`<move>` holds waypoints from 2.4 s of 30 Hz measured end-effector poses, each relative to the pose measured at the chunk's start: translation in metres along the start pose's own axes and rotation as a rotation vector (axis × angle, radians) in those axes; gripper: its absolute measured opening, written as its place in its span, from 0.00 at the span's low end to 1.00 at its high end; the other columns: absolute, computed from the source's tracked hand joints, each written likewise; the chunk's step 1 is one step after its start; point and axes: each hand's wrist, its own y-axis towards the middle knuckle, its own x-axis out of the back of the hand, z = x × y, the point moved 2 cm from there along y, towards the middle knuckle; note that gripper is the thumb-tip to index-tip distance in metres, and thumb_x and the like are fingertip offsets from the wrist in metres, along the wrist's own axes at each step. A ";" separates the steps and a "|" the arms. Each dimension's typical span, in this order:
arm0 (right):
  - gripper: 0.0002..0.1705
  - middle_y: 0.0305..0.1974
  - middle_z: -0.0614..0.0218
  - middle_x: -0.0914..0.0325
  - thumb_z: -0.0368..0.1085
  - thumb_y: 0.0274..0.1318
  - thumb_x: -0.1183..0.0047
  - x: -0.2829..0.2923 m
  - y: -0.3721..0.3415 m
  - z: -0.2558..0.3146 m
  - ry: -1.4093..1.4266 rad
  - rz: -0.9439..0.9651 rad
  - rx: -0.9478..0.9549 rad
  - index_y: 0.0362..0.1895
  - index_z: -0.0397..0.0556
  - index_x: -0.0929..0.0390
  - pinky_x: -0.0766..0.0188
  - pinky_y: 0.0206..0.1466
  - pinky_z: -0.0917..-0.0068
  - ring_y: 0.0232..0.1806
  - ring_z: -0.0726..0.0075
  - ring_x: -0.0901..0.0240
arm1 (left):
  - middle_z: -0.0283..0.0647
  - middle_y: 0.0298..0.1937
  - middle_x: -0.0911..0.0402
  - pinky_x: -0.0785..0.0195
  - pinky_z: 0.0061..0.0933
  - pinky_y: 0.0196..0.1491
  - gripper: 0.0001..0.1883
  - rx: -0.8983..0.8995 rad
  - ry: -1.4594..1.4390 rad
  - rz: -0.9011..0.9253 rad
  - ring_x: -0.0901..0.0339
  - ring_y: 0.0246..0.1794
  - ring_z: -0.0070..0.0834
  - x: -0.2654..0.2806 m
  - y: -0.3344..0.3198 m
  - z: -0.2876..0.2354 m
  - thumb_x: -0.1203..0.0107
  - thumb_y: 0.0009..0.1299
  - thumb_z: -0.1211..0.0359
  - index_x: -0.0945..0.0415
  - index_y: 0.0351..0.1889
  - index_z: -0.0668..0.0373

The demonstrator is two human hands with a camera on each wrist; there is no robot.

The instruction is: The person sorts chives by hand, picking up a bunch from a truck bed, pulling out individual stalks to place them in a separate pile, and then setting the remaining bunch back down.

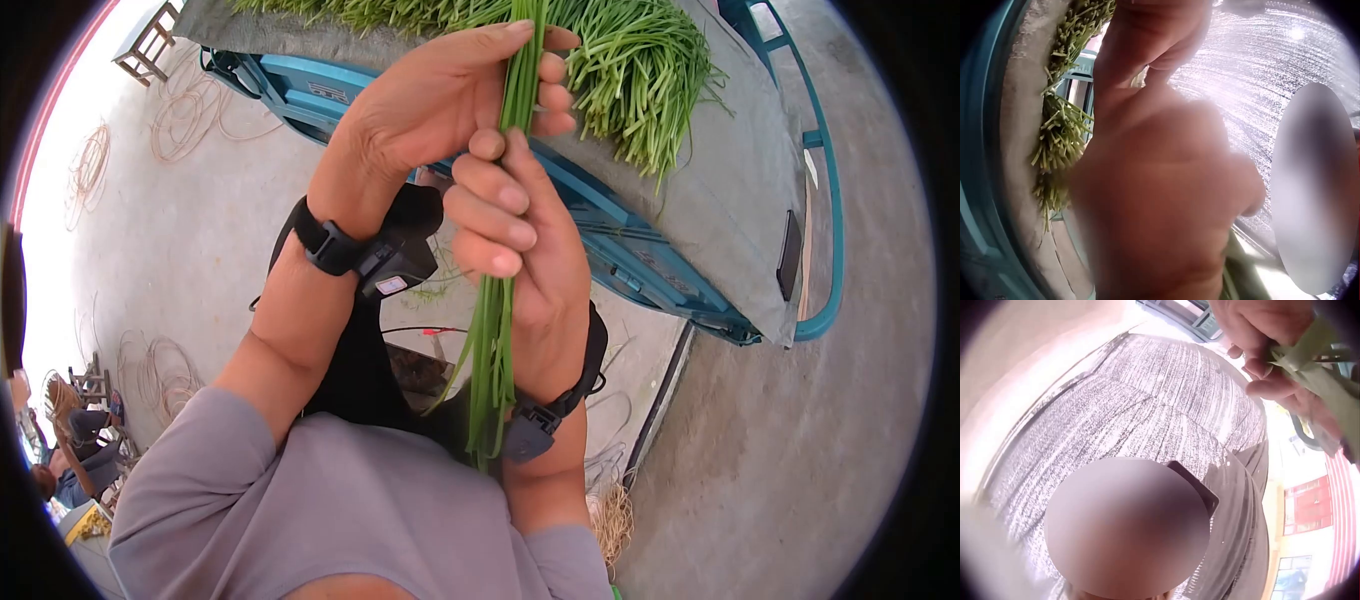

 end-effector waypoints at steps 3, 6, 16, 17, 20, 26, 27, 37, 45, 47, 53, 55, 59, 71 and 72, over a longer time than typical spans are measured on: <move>0.17 0.25 0.68 0.43 0.41 0.72 0.73 0.002 0.002 0.000 0.101 0.030 -0.025 0.43 0.37 0.39 0.33 0.17 0.75 0.20 0.73 0.43 | 0.34 0.31 0.33 0.33 0.20 0.35 0.16 -0.020 -0.024 0.035 0.33 0.28 0.21 0.011 0.005 0.004 0.59 0.76 0.66 0.37 0.54 0.69; 0.18 0.25 0.68 0.43 0.41 0.71 0.72 0.000 0.000 -0.007 0.153 0.014 -0.035 0.46 0.35 0.39 0.32 0.18 0.74 0.20 0.73 0.42 | 0.35 0.28 0.34 0.35 0.22 0.30 0.14 -0.083 -0.054 0.030 0.37 0.26 0.21 0.020 0.013 0.006 0.61 0.76 0.68 0.37 0.52 0.70; 0.21 0.25 0.68 0.41 0.40 0.71 0.71 -0.023 -0.025 -0.032 0.215 -0.019 -0.086 0.55 0.34 0.38 0.33 0.18 0.78 0.20 0.75 0.42 | 0.29 0.27 0.32 0.37 0.18 0.30 0.13 -0.256 -0.179 0.014 0.37 0.24 0.16 0.028 -0.001 -0.039 0.60 0.77 0.67 0.37 0.53 0.64; 0.21 0.25 0.68 0.41 0.40 0.71 0.71 -0.024 -0.027 -0.035 0.225 -0.021 -0.080 0.55 0.34 0.38 0.33 0.18 0.77 0.20 0.74 0.42 | 0.28 0.27 0.32 0.37 0.18 0.30 0.12 -0.248 -0.185 0.012 0.36 0.24 0.16 0.028 -0.003 -0.039 0.60 0.77 0.67 0.37 0.52 0.64; 0.21 0.25 0.68 0.41 0.40 0.71 0.72 -0.028 -0.026 -0.042 0.247 -0.035 -0.065 0.55 0.35 0.38 0.33 0.19 0.76 0.20 0.74 0.41 | 0.28 0.27 0.32 0.37 0.18 0.30 0.11 -0.243 -0.195 0.011 0.36 0.23 0.15 0.030 -0.005 -0.041 0.60 0.77 0.67 0.37 0.51 0.63; 0.20 0.25 0.69 0.41 0.39 0.71 0.71 -0.023 -0.025 -0.055 0.251 -0.074 -0.066 0.56 0.36 0.38 0.32 0.20 0.76 0.20 0.74 0.41 | 0.29 0.26 0.33 0.38 0.18 0.28 0.11 -0.292 -0.154 -0.011 0.37 0.22 0.16 0.052 -0.001 -0.054 0.62 0.77 0.67 0.37 0.51 0.64; 0.20 0.25 0.69 0.41 0.39 0.71 0.71 -0.022 -0.025 -0.056 0.256 -0.077 -0.071 0.56 0.36 0.38 0.33 0.20 0.77 0.20 0.75 0.41 | 0.29 0.26 0.33 0.38 0.18 0.28 0.11 -0.308 -0.152 -0.021 0.37 0.22 0.16 0.053 -0.002 -0.056 0.62 0.77 0.68 0.37 0.51 0.64; 0.23 0.25 0.66 0.41 0.41 0.71 0.73 -0.003 -0.031 -0.050 0.327 -0.101 -0.064 0.57 0.34 0.40 0.29 0.20 0.72 0.20 0.71 0.41 | 0.29 0.26 0.35 0.40 0.18 0.26 0.12 -0.321 -0.141 0.025 0.40 0.22 0.16 0.053 -0.011 -0.059 0.61 0.77 0.68 0.38 0.53 0.66; 0.16 0.20 0.79 0.45 0.42 0.71 0.68 0.016 -0.071 -0.041 -0.114 -0.208 -0.124 0.50 0.46 0.33 0.53 0.11 0.90 0.14 0.87 0.52 | 0.30 0.26 0.37 0.43 0.17 0.24 0.13 -0.442 -0.190 0.041 0.42 0.22 0.16 0.048 -0.020 -0.074 0.62 0.77 0.68 0.38 0.53 0.67; 0.15 0.18 0.81 0.46 0.43 0.71 0.67 0.019 -0.088 -0.041 -0.150 -0.286 -0.105 0.46 0.47 0.32 0.56 0.10 0.91 0.13 0.89 0.54 | 0.30 0.26 0.37 0.43 0.17 0.24 0.13 -0.478 -0.236 0.048 0.42 0.22 0.16 0.049 -0.024 -0.079 0.63 0.77 0.68 0.38 0.53 0.67; 0.14 0.15 0.80 0.47 0.44 0.70 0.64 0.032 -0.143 -0.043 -0.347 -0.444 -0.039 0.33 0.50 0.36 0.59 0.08 0.90 0.11 0.89 0.55 | 0.31 0.27 0.37 0.43 0.17 0.24 0.14 -0.578 -0.319 0.020 0.42 0.22 0.17 0.070 -0.040 -0.101 0.65 0.78 0.68 0.36 0.52 0.69; 0.15 0.15 0.79 0.47 0.44 0.69 0.63 0.034 -0.153 -0.047 -0.452 -0.501 0.005 0.31 0.50 0.37 0.59 0.09 0.88 0.11 0.88 0.55 | 0.32 0.27 0.37 0.43 0.17 0.24 0.14 -0.609 -0.327 -0.027 0.42 0.22 0.17 0.072 -0.046 -0.105 0.65 0.78 0.68 0.37 0.52 0.69; 0.18 0.14 0.78 0.48 0.48 0.68 0.61 0.040 -0.164 -0.044 -0.826 -0.676 0.191 0.28 0.51 0.36 0.57 0.11 0.85 0.11 0.86 0.54 | 0.33 0.27 0.36 0.43 0.18 0.25 0.14 -0.609 -0.323 -0.001 0.41 0.22 0.19 0.076 -0.047 -0.102 0.66 0.78 0.68 0.37 0.53 0.69; 0.20 0.15 0.78 0.48 0.48 0.68 0.61 0.007 -0.125 -0.022 -1.303 -0.755 1.147 0.24 0.52 0.36 0.57 0.16 0.84 0.14 0.84 0.53 | 0.33 0.27 0.40 0.47 0.20 0.24 0.13 -0.710 -0.419 -0.092 0.45 0.23 0.19 0.080 -0.054 -0.108 0.65 0.77 0.70 0.38 0.52 0.70; 0.20 0.14 0.78 0.49 0.48 0.69 0.61 0.000 -0.122 -0.018 -1.293 -0.770 1.215 0.24 0.53 0.37 0.58 0.16 0.84 0.13 0.84 0.54 | 0.33 0.27 0.40 0.48 0.20 0.24 0.13 -0.734 -0.422 -0.093 0.45 0.23 0.19 0.082 -0.057 -0.110 0.65 0.77 0.70 0.38 0.52 0.71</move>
